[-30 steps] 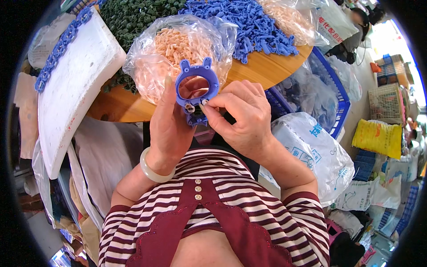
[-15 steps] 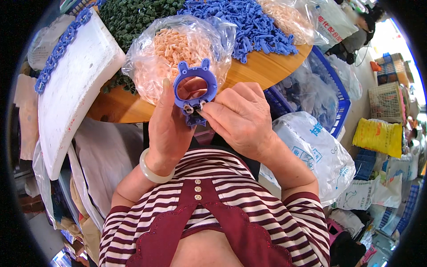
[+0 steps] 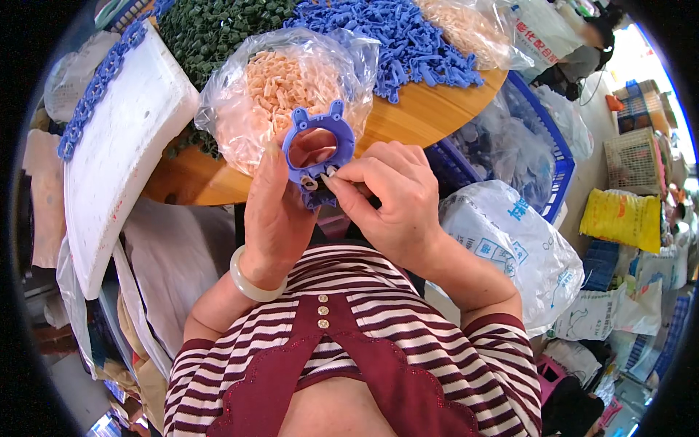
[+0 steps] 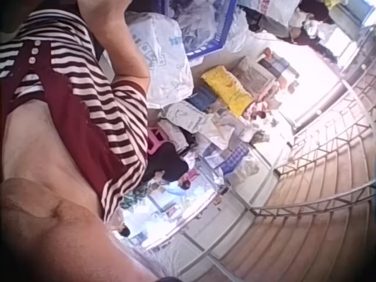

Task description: Assembling small plastic components into a larger blue toy frame.

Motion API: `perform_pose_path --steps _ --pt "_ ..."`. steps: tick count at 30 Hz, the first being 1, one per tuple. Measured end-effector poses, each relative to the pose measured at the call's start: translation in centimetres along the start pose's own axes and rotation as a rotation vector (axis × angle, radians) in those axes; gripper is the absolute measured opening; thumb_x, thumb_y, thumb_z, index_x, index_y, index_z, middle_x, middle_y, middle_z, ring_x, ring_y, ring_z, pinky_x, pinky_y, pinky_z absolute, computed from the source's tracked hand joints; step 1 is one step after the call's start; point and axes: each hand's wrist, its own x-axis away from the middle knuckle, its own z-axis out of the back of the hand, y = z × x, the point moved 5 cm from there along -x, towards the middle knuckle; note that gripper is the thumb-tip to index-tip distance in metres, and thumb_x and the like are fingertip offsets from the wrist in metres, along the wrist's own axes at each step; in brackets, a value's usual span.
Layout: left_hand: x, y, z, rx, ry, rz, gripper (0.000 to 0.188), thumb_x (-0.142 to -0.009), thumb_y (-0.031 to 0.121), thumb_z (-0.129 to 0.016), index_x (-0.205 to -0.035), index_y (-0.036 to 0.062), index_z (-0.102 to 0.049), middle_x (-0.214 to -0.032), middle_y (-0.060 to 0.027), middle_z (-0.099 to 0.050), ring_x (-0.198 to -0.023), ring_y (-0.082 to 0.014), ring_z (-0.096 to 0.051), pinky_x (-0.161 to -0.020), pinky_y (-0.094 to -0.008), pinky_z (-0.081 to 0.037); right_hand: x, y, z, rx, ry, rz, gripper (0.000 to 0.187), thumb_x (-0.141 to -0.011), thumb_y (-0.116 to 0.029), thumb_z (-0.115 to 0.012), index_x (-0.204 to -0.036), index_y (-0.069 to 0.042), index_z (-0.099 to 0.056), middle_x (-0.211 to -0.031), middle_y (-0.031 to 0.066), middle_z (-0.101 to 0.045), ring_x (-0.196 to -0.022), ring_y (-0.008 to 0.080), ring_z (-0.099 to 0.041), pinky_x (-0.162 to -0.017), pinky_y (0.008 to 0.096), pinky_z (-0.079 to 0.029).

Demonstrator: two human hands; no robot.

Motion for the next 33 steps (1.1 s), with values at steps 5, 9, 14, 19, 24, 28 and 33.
perform_pose_path --steps 5,9,14,19,24,28,33 --pt "-0.2 -0.2 0.1 -0.057 -0.010 -0.012 0.040 -0.097 0.029 -0.045 -0.126 0.0013 -0.044 -0.110 -0.0064 -0.054 -0.102 -0.0137 -0.050 -0.091 -0.0293 -0.039 0.5 1.1 -0.4 -0.106 -0.003 -0.132 0.010 -0.071 -0.002 -0.072 -0.073 -0.005 -0.063 -0.066 0.0019 -0.055 -0.056 0.0146 -0.049 -0.057 0.0266 -0.037" --pt "-0.1 -0.3 0.4 -0.011 -0.016 0.014 0.040 -0.097 0.029 -0.045 -0.126 0.0015 -0.044 -0.111 -0.0067 -0.054 -0.104 -0.0144 -0.050 -0.092 -0.0300 -0.039 -0.1 0.5 -0.1 0.006 -0.047 0.002 0.011 -0.070 -0.004 -0.073 -0.076 -0.005 -0.064 -0.066 0.0027 -0.055 -0.057 0.0145 -0.051 -0.055 0.0265 -0.038" --pt "-0.4 -0.1 0.3 0.022 -0.055 0.019 0.042 -0.097 0.031 -0.044 -0.127 0.0016 -0.044 -0.112 -0.0072 -0.054 -0.105 -0.0150 -0.050 -0.092 -0.0307 -0.040 -0.6 0.6 0.4 0.013 0.004 0.035 0.015 -0.067 -0.008 -0.074 -0.077 -0.008 -0.064 -0.065 0.0013 -0.055 -0.059 0.0163 -0.052 -0.056 0.0293 -0.037" --pt "-0.3 -0.3 0.3 0.053 0.011 0.068 0.044 -0.097 0.035 -0.043 -0.126 0.0019 -0.045 -0.112 -0.0080 -0.055 -0.104 -0.0154 -0.051 -0.091 -0.0311 -0.041 -0.5 0.8 0.2 0.019 0.043 0.162 0.017 -0.065 -0.013 -0.075 -0.079 -0.010 -0.065 -0.067 -0.0001 -0.056 -0.063 0.0175 -0.055 -0.059 0.0305 -0.037" --pt "-0.5 -0.5 0.4 0.078 0.010 0.086 0.045 -0.096 0.037 -0.043 -0.125 0.0013 -0.046 -0.113 -0.0079 -0.055 -0.103 -0.0153 -0.052 -0.091 -0.0309 -0.041 -0.4 0.9 0.2 -0.013 0.019 0.157 0.021 -0.066 -0.003 -0.076 -0.085 -0.005 -0.067 -0.071 0.0042 -0.057 -0.061 0.0164 -0.053 -0.055 0.0271 -0.041" --pt "-0.4 -0.7 0.7 0.083 0.036 0.090 0.045 -0.096 0.037 -0.043 -0.124 0.0016 -0.047 -0.112 -0.0077 -0.056 -0.103 -0.0151 -0.052 -0.090 -0.0307 -0.041 -0.3 1.2 0.0 -0.058 -0.014 0.092 0.021 -0.067 -0.001 -0.075 -0.087 -0.003 -0.067 -0.072 0.0047 -0.057 -0.061 0.0151 -0.053 -0.054 0.0259 -0.042" --pt "-0.3 -0.8 0.8 0.138 0.021 0.096 0.044 -0.096 0.036 -0.044 -0.124 0.0023 -0.047 -0.111 -0.0069 -0.056 -0.102 -0.0139 -0.052 -0.089 -0.0299 -0.042 -0.3 0.9 0.0 -0.059 -0.027 0.030 0.022 -0.068 -0.001 -0.074 -0.089 -0.003 -0.066 -0.072 0.0045 -0.057 -0.061 0.0140 -0.053 -0.054 0.0243 -0.043"
